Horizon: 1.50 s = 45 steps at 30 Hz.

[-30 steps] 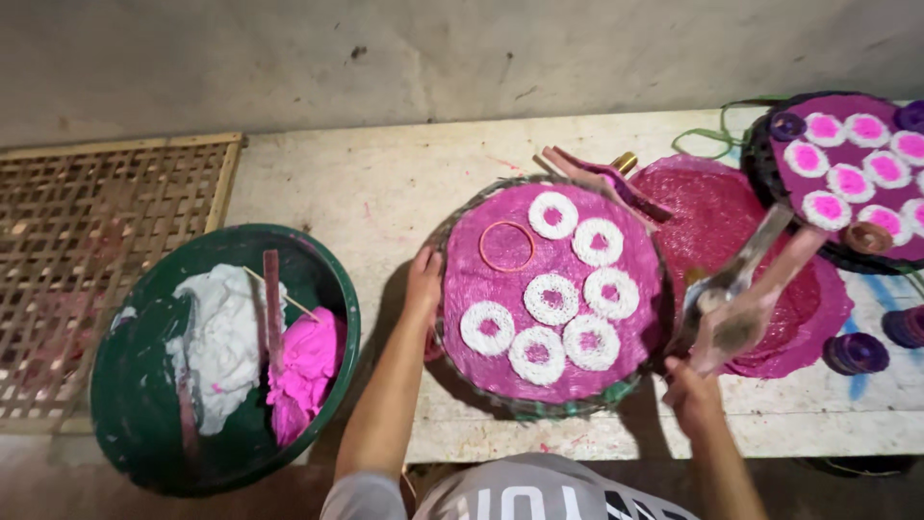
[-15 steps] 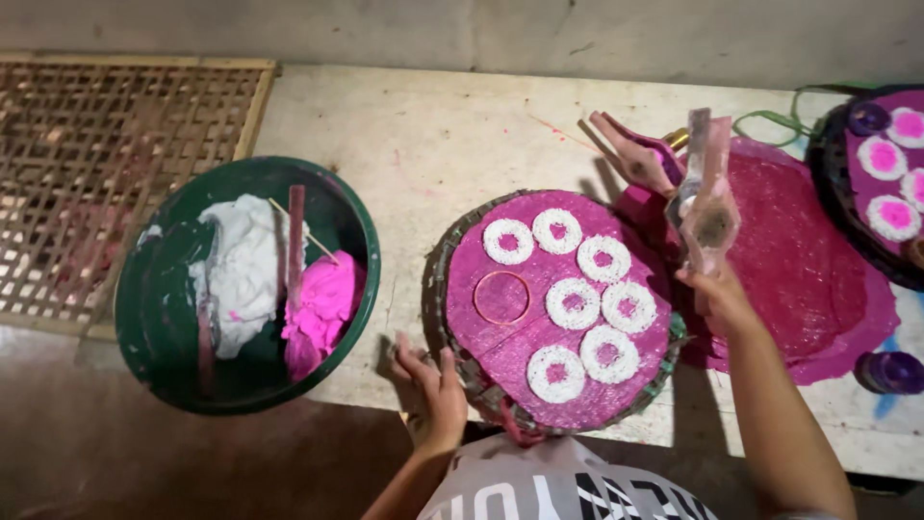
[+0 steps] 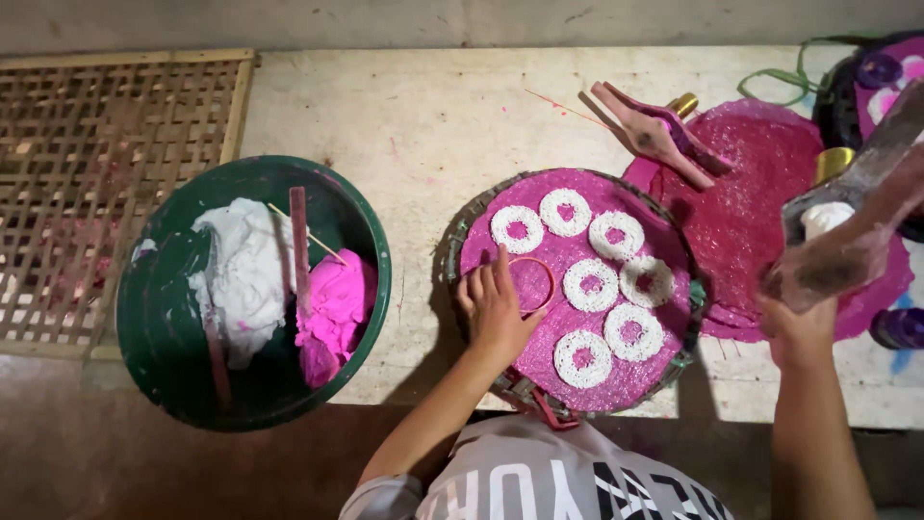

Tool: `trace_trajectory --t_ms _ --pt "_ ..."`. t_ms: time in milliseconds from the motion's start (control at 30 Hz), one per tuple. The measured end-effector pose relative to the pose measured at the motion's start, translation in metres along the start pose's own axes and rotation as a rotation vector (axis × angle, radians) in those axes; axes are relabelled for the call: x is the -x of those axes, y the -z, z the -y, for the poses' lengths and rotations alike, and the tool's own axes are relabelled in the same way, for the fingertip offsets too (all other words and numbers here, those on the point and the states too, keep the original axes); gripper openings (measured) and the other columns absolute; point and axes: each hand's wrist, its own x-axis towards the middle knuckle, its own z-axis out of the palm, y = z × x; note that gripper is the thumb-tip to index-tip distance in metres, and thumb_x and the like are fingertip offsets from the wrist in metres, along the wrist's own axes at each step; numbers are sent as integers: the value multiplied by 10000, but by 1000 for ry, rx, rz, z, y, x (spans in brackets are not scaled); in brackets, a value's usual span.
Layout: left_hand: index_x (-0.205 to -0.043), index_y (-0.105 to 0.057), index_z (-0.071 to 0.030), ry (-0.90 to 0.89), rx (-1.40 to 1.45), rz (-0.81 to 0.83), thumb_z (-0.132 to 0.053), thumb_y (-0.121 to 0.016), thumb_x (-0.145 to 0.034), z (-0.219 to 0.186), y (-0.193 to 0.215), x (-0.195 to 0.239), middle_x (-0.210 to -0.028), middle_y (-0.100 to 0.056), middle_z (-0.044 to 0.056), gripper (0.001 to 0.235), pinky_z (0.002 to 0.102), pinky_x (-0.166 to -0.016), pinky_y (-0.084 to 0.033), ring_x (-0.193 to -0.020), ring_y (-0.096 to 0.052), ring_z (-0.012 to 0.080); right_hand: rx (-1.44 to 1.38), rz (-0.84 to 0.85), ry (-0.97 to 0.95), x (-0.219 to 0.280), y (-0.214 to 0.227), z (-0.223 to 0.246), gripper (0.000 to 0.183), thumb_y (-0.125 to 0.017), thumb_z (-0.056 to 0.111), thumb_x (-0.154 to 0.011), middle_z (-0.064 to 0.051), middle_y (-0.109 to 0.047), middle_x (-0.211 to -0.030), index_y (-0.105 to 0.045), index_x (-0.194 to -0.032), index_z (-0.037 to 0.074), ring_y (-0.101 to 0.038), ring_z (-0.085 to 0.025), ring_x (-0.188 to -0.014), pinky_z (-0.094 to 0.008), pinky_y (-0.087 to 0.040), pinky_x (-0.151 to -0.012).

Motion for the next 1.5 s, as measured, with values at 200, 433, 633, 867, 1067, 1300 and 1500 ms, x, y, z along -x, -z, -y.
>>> trace_trajectory --t_ms 200,433,633,867,1067,1300,1500 --pt "-1592 -86 11 -95 -41 -58 -509 -884 -706 -1 -12 -10 -1424 -434 276 1300 614 -1152 -137 -1382 -353 385 -54 59 -11 44 -41 24 650 -672 48 -755 -43 -573 -1235 -495 -1381 60 -559 -149 -1143 -285 -464 -958" --pt "-1593 -231 -39 -170 257 -62 -632 -789 -723 -10 26 -20 -1562 -372 269 1191 616 -1171 -202 -1462 -307 410 -69 480 -255 45 -107 70 721 -562 484 -823 -119 -646 -1164 -509 -1369 17 -642 -225 -1049 -370 -527 -906" --pt "-1503 -410 -90 -248 2220 574 -693 -665 -860 -9 70 -54 -1533 -498 218 917 536 -1253 -280 -1474 -393 408 -110 1027 -971 37 -145 82 943 -374 789 -849 -167 -716 -1102 -541 -1344 3 -712 -273 -983 -419 -578 -899" --pt "-1237 -588 -87 -572 2363 375 -282 -662 -895 -3 38 -80 -1063 -587 36 400 411 -1129 -389 -1119 -564 215 463 1236 -953 -47 -150 120 935 -254 766 -875 -162 -770 -1103 -649 -1256 8 -736 -271 -1063 -417 -578 -981" --pt "-1085 -538 -154 -531 2641 135 -356 -655 -955 12 4 -113 -1003 -585 -7 267 425 -1130 -423 -1025 -582 191 957 1086 -935 -77 -205 156 997 -197 846 -778 -121 -726 -1067 -680 -1210 89 -725 -223 -1027 -423 -588 -932" --pt "-1083 -540 -155 -744 2690 181 -377 -687 -979 54 -1 -126 -998 -580 -6 285 425 -1109 -456 -999 -576 175 1053 1045 -760 -69 -245 137 1065 -180 868 -776 -177 -770 -937 -705 -1114 5 -756 -266 -863 -438 -595 -842" --pt "-1070 -534 -159 -659 2757 193 -317 -682 -946 44 -23 -124 -985 -563 -4 250 428 -1099 -456 -990 -559 173 1037 1012 -812 -65 -232 130 1105 -187 852 -811 -185 -758 -792 -786 -950 -66 -750 -283 -761 -434 -598 -730"
